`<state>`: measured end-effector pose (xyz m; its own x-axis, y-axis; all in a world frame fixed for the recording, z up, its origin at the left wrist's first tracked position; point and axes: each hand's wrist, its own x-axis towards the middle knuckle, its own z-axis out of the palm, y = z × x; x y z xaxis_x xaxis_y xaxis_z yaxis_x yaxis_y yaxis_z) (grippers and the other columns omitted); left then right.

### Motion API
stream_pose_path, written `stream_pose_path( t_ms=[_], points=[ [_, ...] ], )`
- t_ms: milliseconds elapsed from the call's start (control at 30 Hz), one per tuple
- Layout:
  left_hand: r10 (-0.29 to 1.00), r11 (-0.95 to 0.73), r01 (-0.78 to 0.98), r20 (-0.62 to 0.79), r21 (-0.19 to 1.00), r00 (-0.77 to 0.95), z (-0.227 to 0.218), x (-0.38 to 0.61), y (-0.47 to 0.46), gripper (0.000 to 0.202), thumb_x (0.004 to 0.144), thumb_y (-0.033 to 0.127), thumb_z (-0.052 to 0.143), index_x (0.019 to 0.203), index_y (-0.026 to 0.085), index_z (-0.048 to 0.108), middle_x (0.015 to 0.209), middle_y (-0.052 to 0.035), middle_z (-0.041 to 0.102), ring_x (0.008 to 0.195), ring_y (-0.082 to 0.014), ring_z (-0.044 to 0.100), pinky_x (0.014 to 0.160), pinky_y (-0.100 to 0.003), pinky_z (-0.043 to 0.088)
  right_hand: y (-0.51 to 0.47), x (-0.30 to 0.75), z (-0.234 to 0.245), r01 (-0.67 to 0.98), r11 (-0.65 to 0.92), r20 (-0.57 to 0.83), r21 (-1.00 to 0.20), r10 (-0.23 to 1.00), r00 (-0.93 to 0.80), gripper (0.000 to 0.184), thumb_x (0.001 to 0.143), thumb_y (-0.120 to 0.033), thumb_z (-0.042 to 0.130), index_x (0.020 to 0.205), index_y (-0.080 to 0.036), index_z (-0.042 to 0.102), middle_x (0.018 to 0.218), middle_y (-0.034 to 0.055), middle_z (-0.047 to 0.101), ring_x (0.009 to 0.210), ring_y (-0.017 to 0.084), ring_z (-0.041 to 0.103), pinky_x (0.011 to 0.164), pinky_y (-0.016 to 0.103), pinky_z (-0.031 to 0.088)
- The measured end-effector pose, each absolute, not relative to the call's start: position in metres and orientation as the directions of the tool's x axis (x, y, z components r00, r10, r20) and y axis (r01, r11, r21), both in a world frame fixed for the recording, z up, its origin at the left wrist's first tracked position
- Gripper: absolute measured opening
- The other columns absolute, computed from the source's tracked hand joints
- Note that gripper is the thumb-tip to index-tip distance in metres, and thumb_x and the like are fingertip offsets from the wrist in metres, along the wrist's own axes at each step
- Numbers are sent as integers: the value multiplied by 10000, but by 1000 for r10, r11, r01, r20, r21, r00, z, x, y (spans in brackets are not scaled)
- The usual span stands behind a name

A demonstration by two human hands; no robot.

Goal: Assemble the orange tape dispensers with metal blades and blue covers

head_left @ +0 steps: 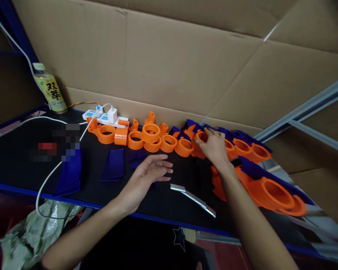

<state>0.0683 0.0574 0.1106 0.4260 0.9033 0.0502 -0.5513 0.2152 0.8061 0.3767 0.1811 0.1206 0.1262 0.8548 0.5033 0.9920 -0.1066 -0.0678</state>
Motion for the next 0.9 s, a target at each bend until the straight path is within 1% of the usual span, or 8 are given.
stream_pose_path(
  t_ms=[100,200,367,467,567,633,700,900],
  points=[
    [875,234,-508,48,829,482,110,69,57,298,886,237,670,1176,170,655,1133,-121,705,1069,-257,670,933,-424,541,181,380,117,995,-89,524,-33,847,93,582,920,-422,534,1365,-57,619,1466,206,546,1359,374,404,1132,508,357],
    [846,236,-473,60,849,529,110,70,57,268,886,233,666,1145,165,659,1083,-107,708,1009,-233,683,897,-390,548,182,382,120,998,-55,548,23,836,34,563,927,-428,522,1373,-99,619,1450,184,566,1330,373,424,1106,526,370],
    [828,222,-453,78,863,555,111,72,54,243,899,257,649,1120,157,665,1062,-111,706,975,-226,689,865,-372,553,173,360,128,996,-6,589,89,807,-48,550,963,-426,497,1393,-97,593,1439,202,561,1319,381,423,1082,538,351],
    [830,226,-444,67,867,554,110,73,55,231,905,257,642,1111,156,668,1038,-105,711,955,-219,694,856,-368,558,167,331,126,959,225,474,173,834,-281,452,1000,-384,475,1344,-132,624,1383,172,614,1277,336,461,1059,490,344],
    [828,227,-429,58,874,557,110,73,56,227,911,250,635,1116,159,670,1027,-97,717,945,-215,699,857,-366,560,167,305,118,894,395,312,212,839,-445,282,953,-338,597,1166,-191,708,1165,116,729,1154,286,534,1013,439,342],
    [830,227,-430,57,874,555,111,72,57,228,912,252,634,1117,159,673,1020,-94,718,939,-215,701,853,-365,562,169,294,114,882,416,276,221,841,-466,161,921,-280,646,1027,-194,730,1033,103,754,1073,274,555,962,418,342],
    [834,230,-435,54,871,549,111,71,58,226,907,255,640,1108,157,677,1002,-92,718,923,-214,702,842,-364,565,171,289,115,878,421,263,227,842,-471,107,921,-231,639,966,-186,725,1008,102,756,1026,268,556,898,398,342],
    [852,243,-439,26,865,523,105,72,65,228,911,264,638,1101,150,691,1031,-110,719,966,-232,697,852,-375,567,159,289,135,892,381,311,245,840,-444,202,974,-233,557,1087,-158,706,1095,130,737,1008,289,530,807,393,322]
  ],
)
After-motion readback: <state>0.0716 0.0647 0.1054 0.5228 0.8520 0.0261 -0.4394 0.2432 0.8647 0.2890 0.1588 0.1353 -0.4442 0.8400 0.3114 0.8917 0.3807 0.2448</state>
